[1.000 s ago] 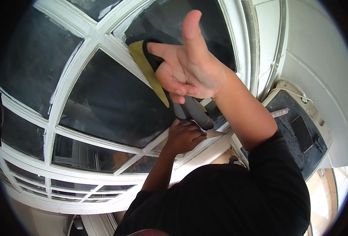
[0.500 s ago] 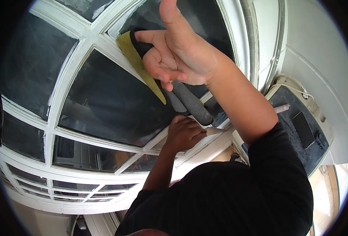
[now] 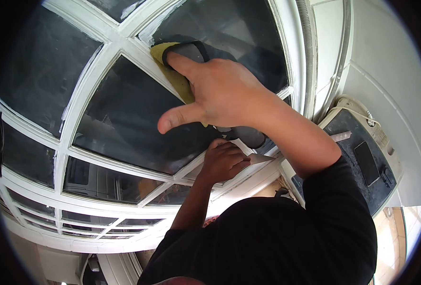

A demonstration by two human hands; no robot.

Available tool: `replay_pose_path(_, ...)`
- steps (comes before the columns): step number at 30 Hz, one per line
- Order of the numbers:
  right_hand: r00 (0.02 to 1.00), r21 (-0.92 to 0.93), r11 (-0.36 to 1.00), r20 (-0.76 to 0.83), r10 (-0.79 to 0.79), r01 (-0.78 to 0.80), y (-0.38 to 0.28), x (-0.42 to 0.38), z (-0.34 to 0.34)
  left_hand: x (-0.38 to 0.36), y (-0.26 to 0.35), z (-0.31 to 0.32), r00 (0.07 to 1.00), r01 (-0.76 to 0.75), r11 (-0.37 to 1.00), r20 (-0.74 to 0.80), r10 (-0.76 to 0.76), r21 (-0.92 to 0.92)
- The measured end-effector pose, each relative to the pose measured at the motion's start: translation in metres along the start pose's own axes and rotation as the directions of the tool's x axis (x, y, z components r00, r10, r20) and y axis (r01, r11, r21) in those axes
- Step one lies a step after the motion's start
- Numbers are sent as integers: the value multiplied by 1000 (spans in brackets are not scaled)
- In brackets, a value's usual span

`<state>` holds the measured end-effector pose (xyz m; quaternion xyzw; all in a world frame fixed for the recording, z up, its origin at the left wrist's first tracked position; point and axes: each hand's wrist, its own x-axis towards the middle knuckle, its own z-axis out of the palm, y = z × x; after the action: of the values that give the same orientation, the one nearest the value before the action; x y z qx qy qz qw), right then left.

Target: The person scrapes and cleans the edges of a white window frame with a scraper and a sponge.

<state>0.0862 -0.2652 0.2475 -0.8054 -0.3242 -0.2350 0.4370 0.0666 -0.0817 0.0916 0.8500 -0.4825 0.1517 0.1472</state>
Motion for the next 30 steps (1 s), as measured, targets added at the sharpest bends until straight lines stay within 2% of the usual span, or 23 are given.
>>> replay_pose_path(1, 996, -280, 960, -78, -37, 14, -1, -2, 5, 0, 1, 0, 1000, -1, 1000, -11, 1, -3)
replay_pose_path(2, 996, -275, 961, -74, -42, 20, -5, -5, 8, -1, 1, 0, 1000, -1, 1000, -20, 1, -6)
replay_pose_path(4, 995, -427, 902, -98, 23, -63, -11, -6, 6, -2, 0, -1, 1000, 1, 1000, -6, -1, -2)
replay_pose_path(9, 984, -482, 872, -180, -9, -80, -21, 2, 7, 0, -1, -3, 998, 6, 1000, 69, -7, 16)
replay_pose_path(12, 980, -511, 859, -181, -80, -24, -15, -1, 12, 0, 0, -1, 1000, 24, 999, 12, -24, -25)
replay_pose_path(15, 977, -498, 863, -210, -25, -84, -22, 4, 11, -3, 0, 0, 1000, 16, 999, 26, -15, -36)
replay_pose_path(18, 971, -493, 867, -230, -60, -63, -22, 6, 10, -2, 0, -1, 997, 30, 1000, 77, -29, -9)
replay_pose_path(21, 972, -508, 861, -212, -98, -24, -18, 3, 12, -2, 0, -2, 997, 36, 999, 71, -36, 3)
replay_pose_path(23, 978, -486, 872, -203, -41, -65, -22, 5, 8, -4, 0, 0, 997, 29, 999, 70, -27, -25)
replay_pose_path(27, 979, -458, 888, -192, -65, -31, -19, 5, 1, -12, 7, 2, 999, 12, 1000, 34, -11, -12)
replay_pose_path(30, 988, -411, 912, -138, -68, 5, -6, -10, -6, -33, 23, 5, 993, 97, 994, 66, -94, -47)
